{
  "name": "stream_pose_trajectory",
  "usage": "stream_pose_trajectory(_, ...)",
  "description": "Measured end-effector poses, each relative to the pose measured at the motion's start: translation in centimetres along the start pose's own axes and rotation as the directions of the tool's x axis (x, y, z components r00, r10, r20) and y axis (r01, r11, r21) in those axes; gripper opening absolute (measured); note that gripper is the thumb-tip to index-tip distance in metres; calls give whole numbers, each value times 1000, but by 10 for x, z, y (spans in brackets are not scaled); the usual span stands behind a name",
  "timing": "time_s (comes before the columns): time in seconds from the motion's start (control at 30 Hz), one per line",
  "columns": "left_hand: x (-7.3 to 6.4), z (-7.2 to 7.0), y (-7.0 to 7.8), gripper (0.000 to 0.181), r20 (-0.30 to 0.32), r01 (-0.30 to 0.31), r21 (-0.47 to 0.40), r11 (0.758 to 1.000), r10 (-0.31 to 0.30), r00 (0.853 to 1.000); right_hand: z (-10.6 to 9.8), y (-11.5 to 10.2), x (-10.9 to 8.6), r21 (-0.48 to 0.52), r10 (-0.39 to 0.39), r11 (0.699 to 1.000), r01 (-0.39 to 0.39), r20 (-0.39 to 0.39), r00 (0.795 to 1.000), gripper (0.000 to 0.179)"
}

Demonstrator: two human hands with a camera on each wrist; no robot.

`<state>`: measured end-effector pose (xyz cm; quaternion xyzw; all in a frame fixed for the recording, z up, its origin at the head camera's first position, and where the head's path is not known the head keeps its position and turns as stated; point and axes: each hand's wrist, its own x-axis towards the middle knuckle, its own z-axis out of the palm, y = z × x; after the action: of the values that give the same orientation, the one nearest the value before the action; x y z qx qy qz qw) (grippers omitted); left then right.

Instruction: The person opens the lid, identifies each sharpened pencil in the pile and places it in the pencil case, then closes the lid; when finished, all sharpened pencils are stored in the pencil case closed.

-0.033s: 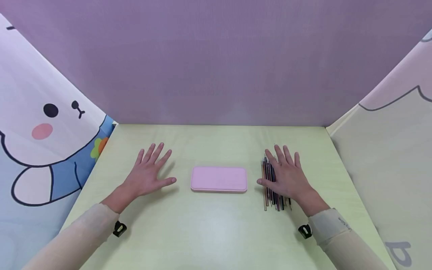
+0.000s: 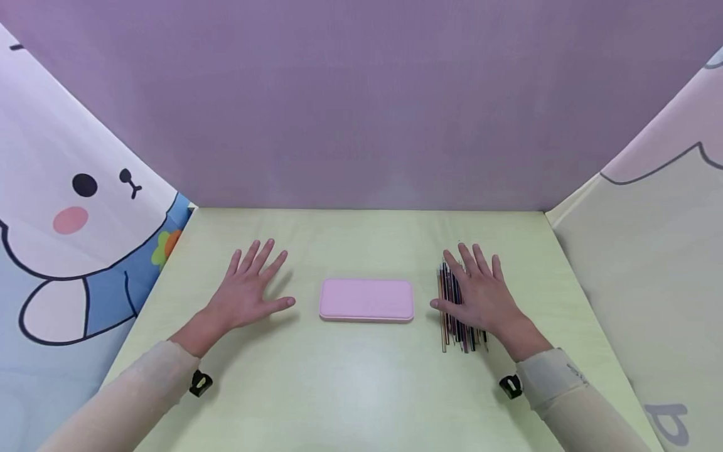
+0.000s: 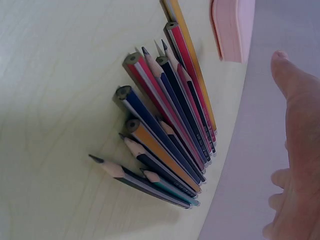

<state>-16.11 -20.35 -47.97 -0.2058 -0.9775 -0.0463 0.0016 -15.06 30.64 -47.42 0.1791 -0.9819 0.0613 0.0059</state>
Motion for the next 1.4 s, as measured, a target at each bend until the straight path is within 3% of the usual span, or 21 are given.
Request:
stream_pose_trajectory(0.2, 0, -2, 1, 104, 7, 0, 3, 1000, 0, 1000, -3, 0, -2, -3, 7, 1000, -7, -3, 1000, 105)
stream_pose_trajectory(0.7, -4, -3, 0, 105, -42, -33, -35, 999, 31, 999, -6, -8, -13, 17, 19, 1000, -18, -42, 999, 105)
stream_pose_trajectory(0.9, -3, -1, 3, 106, -47, -92, -155, 984, 86, 995, -7, -12, -15, 106, -5, 994, 12, -65, 998, 105)
stream_pose_trajectory(1.0, -3, 2, 4, 105, -53, -134, -280, 951, 124, 991, -11, -16, -14, 163, -42, 985, 56, -89, 995, 104)
stream_pose_trajectory(1.1, -4, 5, 6, 101, -52, -148, -418, 896, 139, 989, -15, -22, -12, 215, -66, 973, 87, -101, 993, 103)
stream_pose_trajectory(1.3, -6, 16, 13, 98, 4, -56, -626, 778, 74, 997, -19, -35, -11, 328, -55, 941, 78, -79, 995, 95)
stream_pose_trajectory(1.4, -6, 23, 17, 99, 29, -28, -664, 747, 62, 998, -17, -40, -10, 377, -57, 923, 81, -76, 996, 90)
